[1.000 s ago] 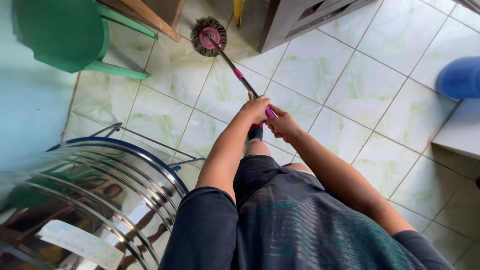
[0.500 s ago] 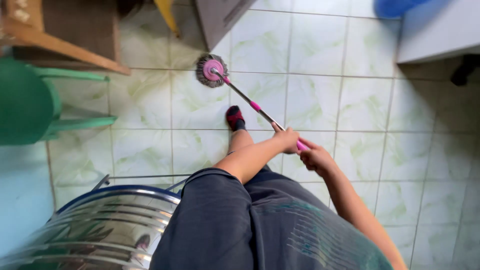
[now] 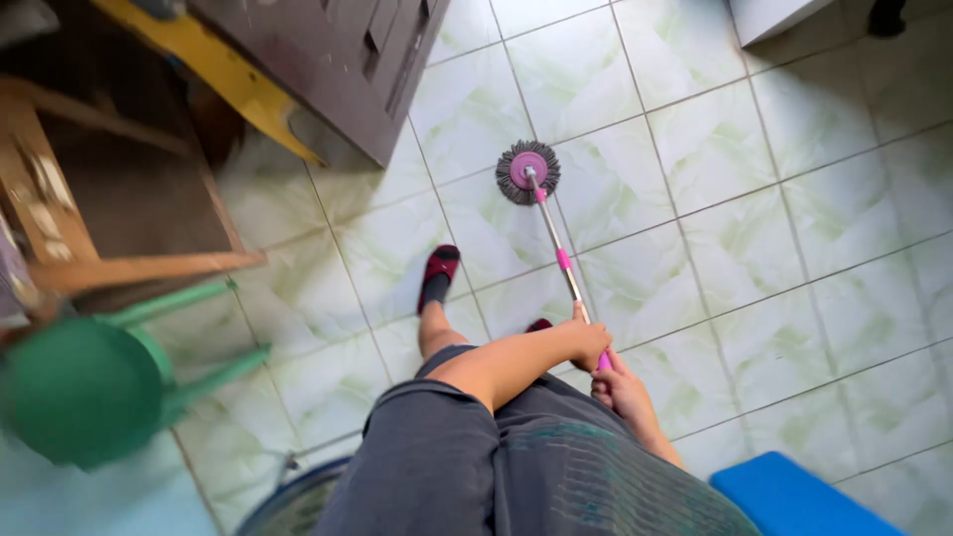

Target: Mopping the tiled floor around water storage tanks and jugs.

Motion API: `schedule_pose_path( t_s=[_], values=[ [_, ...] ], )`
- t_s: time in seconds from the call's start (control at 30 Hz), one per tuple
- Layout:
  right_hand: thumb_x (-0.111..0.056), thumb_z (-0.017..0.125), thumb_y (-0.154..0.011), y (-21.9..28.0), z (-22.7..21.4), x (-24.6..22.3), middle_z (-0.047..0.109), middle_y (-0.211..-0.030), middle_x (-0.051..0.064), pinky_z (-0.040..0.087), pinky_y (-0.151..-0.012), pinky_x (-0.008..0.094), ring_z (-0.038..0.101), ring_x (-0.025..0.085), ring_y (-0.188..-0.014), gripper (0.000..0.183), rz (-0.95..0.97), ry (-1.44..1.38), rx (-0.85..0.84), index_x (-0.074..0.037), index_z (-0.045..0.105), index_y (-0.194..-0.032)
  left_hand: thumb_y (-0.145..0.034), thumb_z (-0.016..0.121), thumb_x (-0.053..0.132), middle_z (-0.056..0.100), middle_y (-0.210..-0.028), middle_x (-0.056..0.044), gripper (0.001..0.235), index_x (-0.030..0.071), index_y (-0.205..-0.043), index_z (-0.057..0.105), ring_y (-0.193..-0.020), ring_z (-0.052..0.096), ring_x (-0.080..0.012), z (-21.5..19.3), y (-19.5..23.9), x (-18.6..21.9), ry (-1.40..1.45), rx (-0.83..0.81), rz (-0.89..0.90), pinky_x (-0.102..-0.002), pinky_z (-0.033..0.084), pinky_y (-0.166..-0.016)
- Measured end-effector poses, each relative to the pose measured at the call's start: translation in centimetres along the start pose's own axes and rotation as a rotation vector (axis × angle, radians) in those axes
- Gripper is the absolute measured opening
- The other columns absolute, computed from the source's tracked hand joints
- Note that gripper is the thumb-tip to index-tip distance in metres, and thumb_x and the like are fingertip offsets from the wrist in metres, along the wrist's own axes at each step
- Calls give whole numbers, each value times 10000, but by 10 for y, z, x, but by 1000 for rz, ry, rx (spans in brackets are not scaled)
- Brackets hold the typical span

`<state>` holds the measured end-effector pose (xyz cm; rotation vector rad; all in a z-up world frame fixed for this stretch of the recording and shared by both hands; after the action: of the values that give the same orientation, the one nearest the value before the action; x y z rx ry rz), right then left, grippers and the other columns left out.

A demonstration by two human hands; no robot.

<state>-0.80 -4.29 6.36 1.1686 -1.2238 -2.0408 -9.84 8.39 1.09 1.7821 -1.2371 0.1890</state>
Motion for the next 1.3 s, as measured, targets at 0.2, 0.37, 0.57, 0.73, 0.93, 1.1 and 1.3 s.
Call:
schedule_pose_path(
  t_s=[0.2, 0.37, 0.57, 0.73, 0.93, 1.1, 1.3],
  values=[
    [-9, 473, -877, -60, 165, -89, 407, -571, -30, 240, -354, 262, 311, 88, -375, 800, 17, -167, 72, -365, 374, -1586, -722, 778, 493, 592, -1353, -165, 744, 67, -1306, 598, -1358, 521, -373, -67, 14, -160, -58, 83, 80, -813, 86, -1149],
    [-16, 501, -914, -136, 233, -137, 443, -605, -33, 282, -372, 252, 359, 75, -409, 795, -91, -136, 23, -386, 343, -1600, -742, 800, 345, 533, -1452, -38, 618, 189, -1302, 589, -1444, 328, -551, -145, 49, -250, 23, 246, -116, -579, 503, -1019],
    [-31, 531, -912, -107, 296, -100, 432, -615, -25, 284, -379, 257, 359, 81, -419, 836, -15, -88, 88, -431, 279, -1601, -740, 819, 339, 559, -1385, -66, 562, 191, -1250, 634, -1437, 327, -584, -123, 115, -266, -72, 205, -61, -611, 488, -1029],
    [-57, 524, -927, -33, 306, 4, 410, -602, -22, 247, -373, 260, 318, 87, -409, 834, 97, -131, 104, -447, 248, -1611, -708, 841, 428, 582, -1289, -168, 677, 94, -1258, 631, -1303, 486, -513, -27, 174, -211, -182, 7, 38, -753, 219, -1138],
    [-71, 633, -900, 8, 268, 177, 540, -689, -10, 358, -463, 248, 444, 88, -531, 810, 120, -117, 92, -311, 321, -1607, -739, 794, 386, 618, -1279, -167, 660, 84, -1308, 651, -1193, 649, -410, 47, 252, -132, -248, -285, 98, -827, 121, -1150],
    [-60, 732, -836, -7, 279, 240, 670, -808, -23, 451, -560, 220, 558, 58, -617, 766, -80, 56, 216, -201, 476, -1543, -781, 742, 365, 604, -1342, -166, 637, 107, -1355, 639, -1206, 642, -417, 57, 277, -130, -319, -351, 124, -844, 185, -1103],
    [-8, 661, -830, -46, 355, 156, 603, -695, 7, 422, -503, 243, 523, 84, -541, 724, -62, -148, 233, -183, 545, -1523, -787, 714, 444, 622, -1342, -163, 639, 124, -1338, 660, -1287, 594, -371, -2, 266, -201, -469, -379, 198, -836, 222, -1096]
  ],
)
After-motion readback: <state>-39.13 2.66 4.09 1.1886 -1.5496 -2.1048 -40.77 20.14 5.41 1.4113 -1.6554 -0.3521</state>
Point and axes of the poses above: each hand's wrist, its own y-axis away from the middle knuckle, its own z-axis out of the palm, x = y × z, the point moved 1 cm from there along -y, towards the middle knuckle
